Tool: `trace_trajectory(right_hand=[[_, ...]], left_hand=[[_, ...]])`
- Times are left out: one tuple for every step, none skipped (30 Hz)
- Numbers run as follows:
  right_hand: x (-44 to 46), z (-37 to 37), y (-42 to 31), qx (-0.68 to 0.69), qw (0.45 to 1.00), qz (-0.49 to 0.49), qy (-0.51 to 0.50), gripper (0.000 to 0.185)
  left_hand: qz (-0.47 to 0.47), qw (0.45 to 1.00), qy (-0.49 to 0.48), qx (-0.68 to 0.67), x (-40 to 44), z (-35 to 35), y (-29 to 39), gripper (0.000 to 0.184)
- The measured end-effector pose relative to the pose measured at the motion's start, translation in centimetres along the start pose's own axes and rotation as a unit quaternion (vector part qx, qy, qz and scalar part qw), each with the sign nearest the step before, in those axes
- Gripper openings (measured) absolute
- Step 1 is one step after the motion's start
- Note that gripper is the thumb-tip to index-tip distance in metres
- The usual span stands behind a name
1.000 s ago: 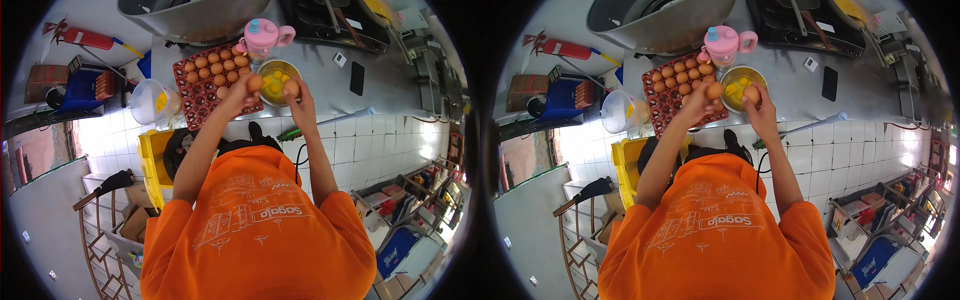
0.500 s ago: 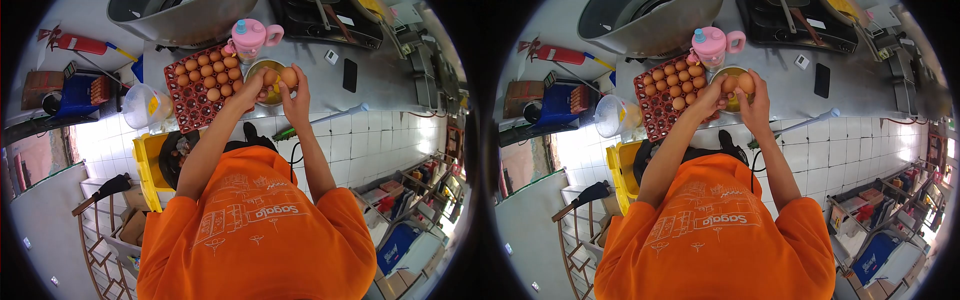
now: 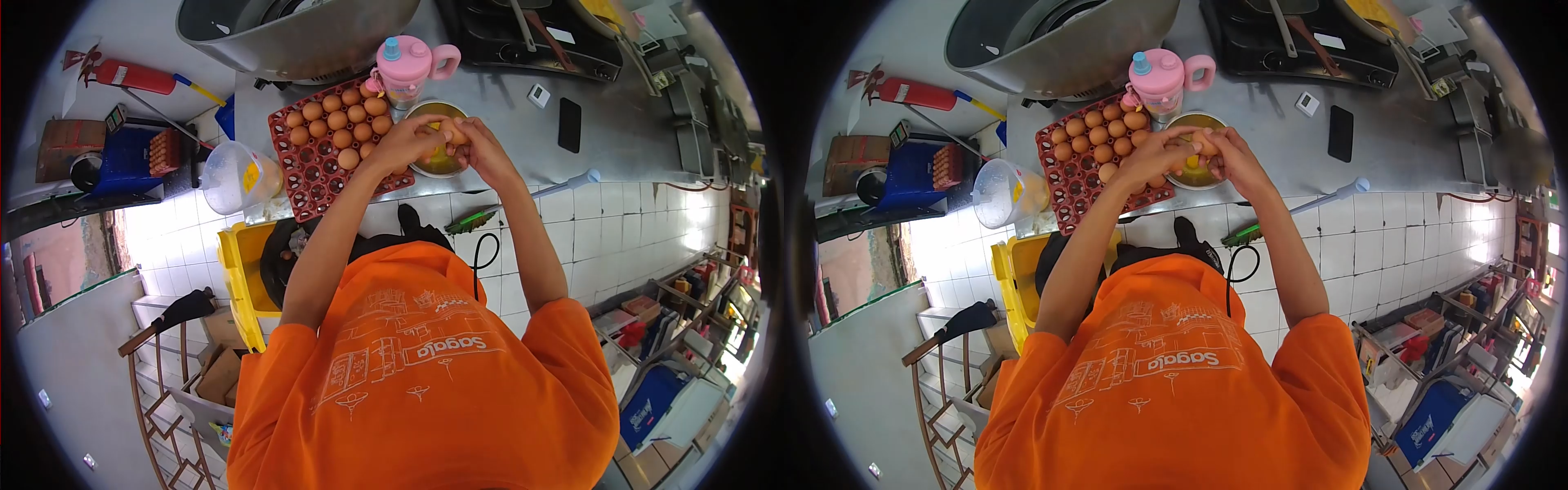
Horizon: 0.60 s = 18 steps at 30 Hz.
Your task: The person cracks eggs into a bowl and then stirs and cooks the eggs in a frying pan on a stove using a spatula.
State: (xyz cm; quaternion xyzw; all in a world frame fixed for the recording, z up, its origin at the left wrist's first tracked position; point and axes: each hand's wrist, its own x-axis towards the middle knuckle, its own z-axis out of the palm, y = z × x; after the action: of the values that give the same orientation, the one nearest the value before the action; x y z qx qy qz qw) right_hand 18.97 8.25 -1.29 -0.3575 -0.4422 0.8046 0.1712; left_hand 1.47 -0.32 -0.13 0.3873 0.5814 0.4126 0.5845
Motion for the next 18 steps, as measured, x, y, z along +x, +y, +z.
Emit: trace_trajectory(right_hand=[[0.0, 0.0, -0.2, 0.0, 1.0, -0.001, 0.0, 0.033], [-0.1, 0.1, -0.5, -0.005, 1.0, 0.002, -0.007, 0.037], [-0.2, 0.1, -0.9, -0.01, 1.0, 0.005, -0.013, 0.041], [-0.4, 0.1, -1.5, -0.01, 1.0, 0.002, -0.012, 0.041], [-0.7, -0.1, -2.0, -0.127, 0.992, -0.014, -0.019, 0.042], [-0.9, -0.3, -2.3, -0.242, 0.969, -0.029, -0.027, 0.043], [-0.8, -0.6, -2.2, -0.242, 0.97, -0.029, -0.026, 0.043], [-0.4, -1.1, -2.0, -0.285, 0.955, -0.071, -0.046, 0.046], [-0.2, -1.4, -2.0, -0.326, 0.937, -0.111, -0.066, 0.049], [0.0, -1.7, -2.0, -0.325, 0.937, -0.109, -0.065, 0.049], [0.2, -2.1, -2.1, -0.327, 0.937, -0.098, -0.071, 0.047], [0.2, -2.1, -2.2, -0.329, 0.937, -0.087, -0.076, 0.045], [0.2, -2.0, -2.2, -0.329, 0.937, -0.087, -0.076, 0.045], [0.2, -1.9, -2.2, -0.354, 0.928, -0.097, -0.059, 0.047], [0.2, -1.6, -2.1, -0.379, 0.918, -0.106, -0.041, 0.048], [0.3, -1.4, -1.9, -0.38, 0.918, -0.106, -0.042, 0.048], [0.4, -1.2, -1.5, -0.38, 0.918, -0.117, -0.014, 0.048], [0.6, -1.1, -1.0, -0.379, 0.916, -0.128, 0.014, 0.048]], left_hand=[[0.001, 1.0, 0.0, 0.001, 0.1, -0.1, 0.0, 0.042], [0.01, 1.0, 0.002, 0.02, 0.2, -0.2, 0.1, 0.047], [0.02, 0.999, 0.004, 0.041, 0.4, -0.3, -0.1, 0.054], [0.022, 0.999, 0.003, 0.042, 0.5, -0.3, -0.3, 0.054], [0.039, 0.998, 0.029, 0.039, 0.5, -0.3, -0.6, 0.054], [0.055, 0.996, 0.056, 0.037, 0.4, -0.3, -0.9, 0.054], [0.055, 0.996, 0.055, 0.037, 0.4, -0.4, -1.1, 0.054], [0.067, 0.996, 0.05, 0.037, 0.3, -0.5, -1.3, 0.053], [0.078, 0.995, 0.044, 0.036, 0.1, -0.4, -1.3, 0.052], [0.077, 0.995, 0.043, 0.036, 0.0, -0.4, -1.3, 0.052], [0.079, 0.995, 0.042, 0.047, -0.1, -0.4, -1.2, 0.051], [0.082, 0.994, 0.041, 0.058, -0.2, -0.4, -1.2, 0.05], [0.081, 0.994, 0.04, 0.059, 0.0, -0.3, -1.5, 0.05], [0.11, 0.984, 0.071, 0.124, 0.1, -0.1, -1.7, 0.049], [0.137, 0.967, 0.101, 0.189, 0.0, 0.1, -1.5, 0.048], [0.137, 0.967, 0.102, 0.189, -0.1, 0.3, -1.3, 0.048], [0.147, 0.956, 0.122, 0.223, -0.2, 0.6, -1.1, 0.048], [0.157, 0.943, 0.142, 0.258, -0.3, 0.8, -0.8, 0.047]])
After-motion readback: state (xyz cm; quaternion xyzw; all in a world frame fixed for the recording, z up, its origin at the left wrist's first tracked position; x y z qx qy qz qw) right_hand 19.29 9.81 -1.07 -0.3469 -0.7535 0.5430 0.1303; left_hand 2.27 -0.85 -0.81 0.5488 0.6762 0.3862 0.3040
